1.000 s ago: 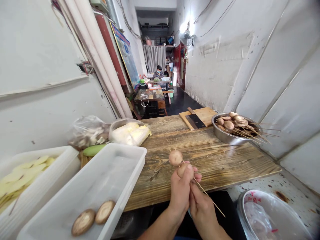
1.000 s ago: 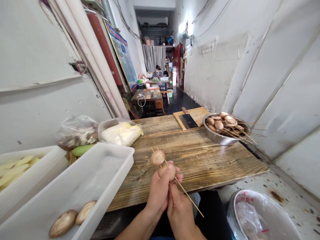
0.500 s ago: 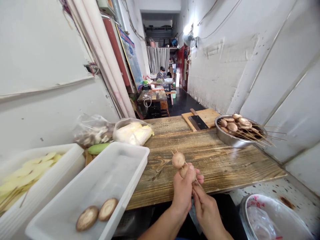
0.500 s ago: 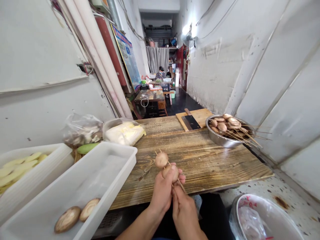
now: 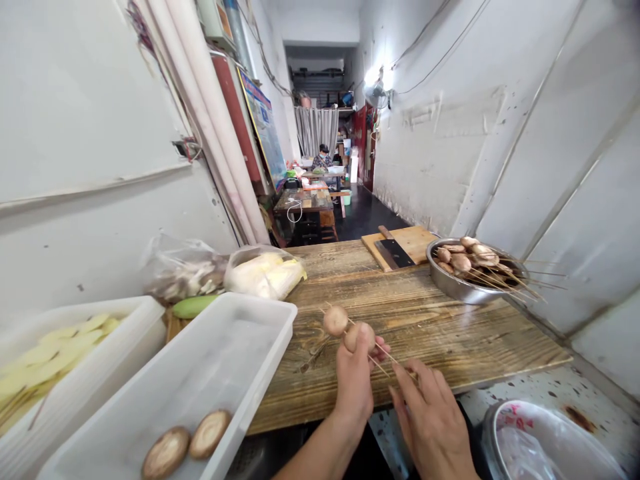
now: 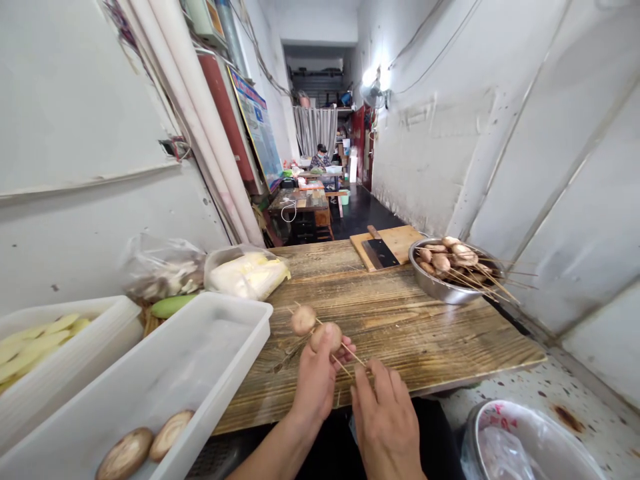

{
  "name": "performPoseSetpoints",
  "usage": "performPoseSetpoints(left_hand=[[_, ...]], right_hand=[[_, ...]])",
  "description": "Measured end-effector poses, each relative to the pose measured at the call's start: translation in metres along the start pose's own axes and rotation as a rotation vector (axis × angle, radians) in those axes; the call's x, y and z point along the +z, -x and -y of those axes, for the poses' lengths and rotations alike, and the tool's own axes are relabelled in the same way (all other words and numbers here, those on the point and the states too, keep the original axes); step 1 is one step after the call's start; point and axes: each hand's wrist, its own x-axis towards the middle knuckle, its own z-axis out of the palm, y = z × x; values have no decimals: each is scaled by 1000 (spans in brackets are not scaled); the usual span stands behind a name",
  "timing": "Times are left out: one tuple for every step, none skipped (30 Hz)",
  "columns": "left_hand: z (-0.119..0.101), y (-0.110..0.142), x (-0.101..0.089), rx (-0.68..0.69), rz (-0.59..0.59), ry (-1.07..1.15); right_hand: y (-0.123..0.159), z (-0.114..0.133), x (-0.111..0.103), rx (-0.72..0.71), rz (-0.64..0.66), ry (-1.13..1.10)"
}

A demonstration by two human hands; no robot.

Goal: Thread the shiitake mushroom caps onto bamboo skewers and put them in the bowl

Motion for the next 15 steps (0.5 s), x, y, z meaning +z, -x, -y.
performPoseSetpoints(left_hand=[[-2, -1, 1, 3, -8, 7], [-3, -1, 2, 2, -12, 7], [-5, -1, 3, 1, -16, -1], [-7, 0, 4, 7, -20, -20], [-9, 1, 5, 19, -18, -47], [-11, 3, 6, 28, -3, -77], [-14, 6, 7, 32, 27, -105], [-16, 8, 7, 30, 65, -129], [-18, 11, 7, 23, 104, -149], [-20, 14, 5, 11, 133, -167], [-22, 16, 3, 4, 142, -186], [-23, 18, 0, 4, 132, -209], [-24, 19, -4, 5, 113, -238], [-24, 19, -9, 0, 95, -269], [-23, 19, -13, -14, 81, -301]], right_hand=[[0, -1, 2, 9, -10, 1], [-1, -3, 4, 31, 1, -24], [-2, -4, 6, 71, 28, -82], [-3, -5, 7, 128, 73, -186], [-5, -7, 8, 191, 124, -315], [-7, -8, 8, 252, 174, -446], [-9, -10, 6, 303, 219, -565], [-12, -13, 4, 338, 254, -661], [-16, -16, 0, 360, 283, -726], [-19, -20, -5, 375, 300, -760], [-24, -26, -11, 393, 303, -770], [-29, -34, -18, 416, 302, -780], [-36, -43, -27, 441, 294, -783], [-43, -54, -36, 465, 280, -775], [-52, -67, -47, 487, 262, -759]])
